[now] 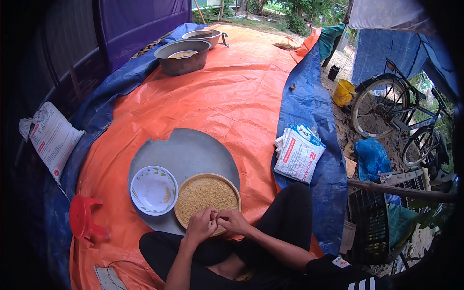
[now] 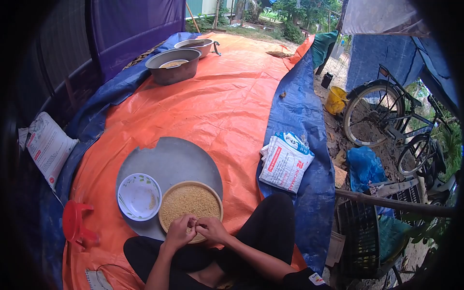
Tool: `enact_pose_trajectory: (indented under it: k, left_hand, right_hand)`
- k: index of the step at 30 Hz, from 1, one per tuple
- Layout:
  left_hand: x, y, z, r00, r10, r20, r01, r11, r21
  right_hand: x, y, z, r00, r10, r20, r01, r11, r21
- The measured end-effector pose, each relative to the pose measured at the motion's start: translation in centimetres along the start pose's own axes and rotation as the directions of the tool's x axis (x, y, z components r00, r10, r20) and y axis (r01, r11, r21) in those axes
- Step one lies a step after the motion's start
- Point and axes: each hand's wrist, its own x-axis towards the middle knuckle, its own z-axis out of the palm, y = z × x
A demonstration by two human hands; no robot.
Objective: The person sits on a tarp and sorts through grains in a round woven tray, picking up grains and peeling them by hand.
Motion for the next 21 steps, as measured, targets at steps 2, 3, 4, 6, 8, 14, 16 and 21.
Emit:
enact_pose_trajectory:
  k: [2, 3, 4, 6, 8, 14, 16, 21]
  left_hand:
    - [-0.10, 0.00, 0.07, 1.000, -0.017, 0.013, 0.018, 1.000, -0.021]
    - [-0.18, -0.07, 0.16, 0.999, -0.026, 0.018, 0.027, 0.999, -0.029]
    - [-0.26, -0.16, 0.24, 0.999, -0.035, 0.023, 0.036, 0.999, -0.037]
    - [-0.39, -0.47, 0.43, 0.999, -0.040, 0.029, 0.042, 0.998, -0.045]
    - [-0.48, -0.59, 0.48, 0.998, -0.045, 0.038, 0.047, 0.997, -0.058]
    - [-0.56, -0.51, 0.49, 0.995, -0.070, 0.073, 0.075, 0.995, -0.066]
    - [-0.56, -0.45, 0.44, 0.994, -0.072, 0.084, 0.077, 0.996, -0.049]
    - [-0.28, -0.50, 0.39, 0.999, -0.023, 0.029, 0.024, 0.999, -0.041]
  right_hand:
    - [-0.07, -0.11, -0.03, 0.999, 0.048, 0.011, -0.048, 0.999, 0.017]
    - [-0.11, -0.14, -0.01, 0.999, 0.049, 0.009, -0.050, 0.998, 0.024]
    - [-0.14, -0.17, 0.01, 0.999, 0.051, 0.007, -0.051, 0.998, 0.030]
    - [-0.12, -0.29, -0.08, 0.998, 0.058, 0.017, -0.059, 0.998, 0.008]
    - [-0.15, -0.31, -0.07, 0.998, 0.062, 0.018, -0.062, 0.998, 0.000]
    - [-0.25, -0.18, -0.05, 0.998, 0.068, 0.015, -0.068, 0.998, 0.002]
    - [-0.26, -0.04, 0.04, 0.998, 0.068, 0.012, -0.068, 0.998, 0.008]
    - [-0.23, -0.14, -0.02, 0.997, 0.075, -0.012, -0.075, 0.997, 0.032]
